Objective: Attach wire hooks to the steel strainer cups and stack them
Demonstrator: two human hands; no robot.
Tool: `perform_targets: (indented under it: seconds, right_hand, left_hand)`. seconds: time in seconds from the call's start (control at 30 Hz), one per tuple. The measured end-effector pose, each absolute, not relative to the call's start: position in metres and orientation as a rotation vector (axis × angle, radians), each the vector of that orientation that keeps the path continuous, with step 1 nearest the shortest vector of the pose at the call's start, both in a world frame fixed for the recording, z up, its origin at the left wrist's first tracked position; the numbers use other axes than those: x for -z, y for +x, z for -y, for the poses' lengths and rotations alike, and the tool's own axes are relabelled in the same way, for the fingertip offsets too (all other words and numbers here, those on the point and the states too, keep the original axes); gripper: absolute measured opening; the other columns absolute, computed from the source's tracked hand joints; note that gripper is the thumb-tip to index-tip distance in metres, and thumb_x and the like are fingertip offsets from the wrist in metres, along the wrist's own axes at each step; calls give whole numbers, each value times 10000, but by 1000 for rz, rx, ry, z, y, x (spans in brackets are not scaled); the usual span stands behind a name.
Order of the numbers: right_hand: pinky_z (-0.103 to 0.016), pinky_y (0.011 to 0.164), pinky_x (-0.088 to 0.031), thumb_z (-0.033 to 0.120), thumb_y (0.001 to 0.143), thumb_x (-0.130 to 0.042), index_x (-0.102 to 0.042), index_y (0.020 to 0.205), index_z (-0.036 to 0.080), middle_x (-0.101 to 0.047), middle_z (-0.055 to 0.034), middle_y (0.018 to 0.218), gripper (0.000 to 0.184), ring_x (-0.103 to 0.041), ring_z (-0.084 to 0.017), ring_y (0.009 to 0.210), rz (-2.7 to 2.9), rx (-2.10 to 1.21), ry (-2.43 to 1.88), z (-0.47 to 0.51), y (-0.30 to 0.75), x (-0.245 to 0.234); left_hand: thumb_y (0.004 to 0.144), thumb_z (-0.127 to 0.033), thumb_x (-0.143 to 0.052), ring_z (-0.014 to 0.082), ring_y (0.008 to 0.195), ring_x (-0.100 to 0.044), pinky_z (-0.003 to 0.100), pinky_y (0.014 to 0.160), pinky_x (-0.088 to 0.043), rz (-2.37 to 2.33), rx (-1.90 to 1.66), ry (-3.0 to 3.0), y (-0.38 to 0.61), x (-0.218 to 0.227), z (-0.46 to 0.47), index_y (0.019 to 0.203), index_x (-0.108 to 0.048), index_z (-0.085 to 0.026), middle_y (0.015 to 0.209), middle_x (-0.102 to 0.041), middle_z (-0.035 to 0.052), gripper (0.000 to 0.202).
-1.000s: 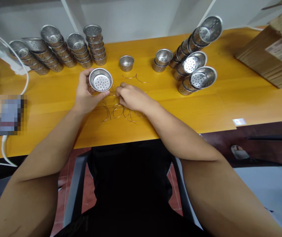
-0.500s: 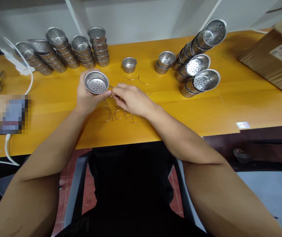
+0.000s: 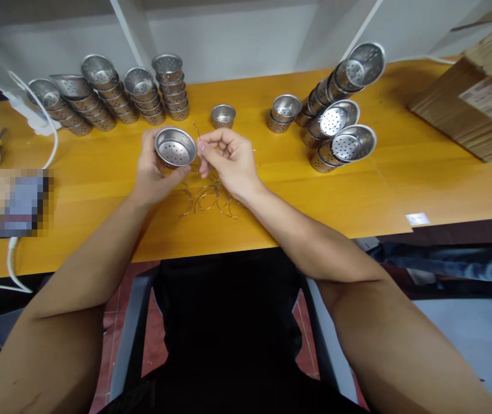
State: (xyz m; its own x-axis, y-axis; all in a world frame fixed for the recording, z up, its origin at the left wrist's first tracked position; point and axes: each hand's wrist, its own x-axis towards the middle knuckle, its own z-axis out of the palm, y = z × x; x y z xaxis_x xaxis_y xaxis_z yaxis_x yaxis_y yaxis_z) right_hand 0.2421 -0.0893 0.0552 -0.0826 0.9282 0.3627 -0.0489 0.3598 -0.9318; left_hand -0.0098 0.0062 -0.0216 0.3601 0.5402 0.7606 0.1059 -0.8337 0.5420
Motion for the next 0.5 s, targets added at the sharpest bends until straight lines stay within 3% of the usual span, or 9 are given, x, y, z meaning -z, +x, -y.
perform_targets:
  seconds: [0.1, 0.2, 0.37, 0.5]
  right_hand:
    - [-377, 634, -673, 968, 1133, -858, -741, 1256, 322, -697, -22, 990, 667, -680, -209, 733, 1415, -989, -940, 89, 244, -58]
    - [-386, 609, -642, 945, 1170, -807, -738, 1299, 334, -656, -20, 954, 628, -641, -222, 720, 1443, -978, -981, 90, 247, -57]
    - [-402, 613, -649, 871, 1204, -789, -762, 1361, 340, -611, -16, 907, 555, -641, -245, 732, 1458, -933, -994, 91, 251, -56]
    - [-408, 635, -704, 808, 1210, -836, -792, 1375, 331, -648, -17, 894, 506, -698, -248, 758, 1445, -917, -963, 89, 253, -54]
  left_hand:
    - [827, -847, -1185, 323, 1212, -777, 667, 1052, -762, -543, -1609, 2161, -1, 23, -4, 1680, -508, -472, 1444, -732, 51, 1152]
    - [854, -905, -1152, 279, 1122, -788, 600, 955, -772, -577, -1611, 2147, 5, 20, 2, 1630, -500, -446, 1386, -737, 37, 1112]
    - [795, -907, -1190, 312, 1161, -868, 623, 965, -808, -551, -1520, 2213, 3, 9, 9, 1669, -586, -453, 1403, -844, 36, 1156]
    - [806, -960, -1156, 379, 1314, -907, 661, 1164, -799, -641, -1409, 2221, 0, 8, 16, 1637, -632, -337, 1442, -867, 98, 1163]
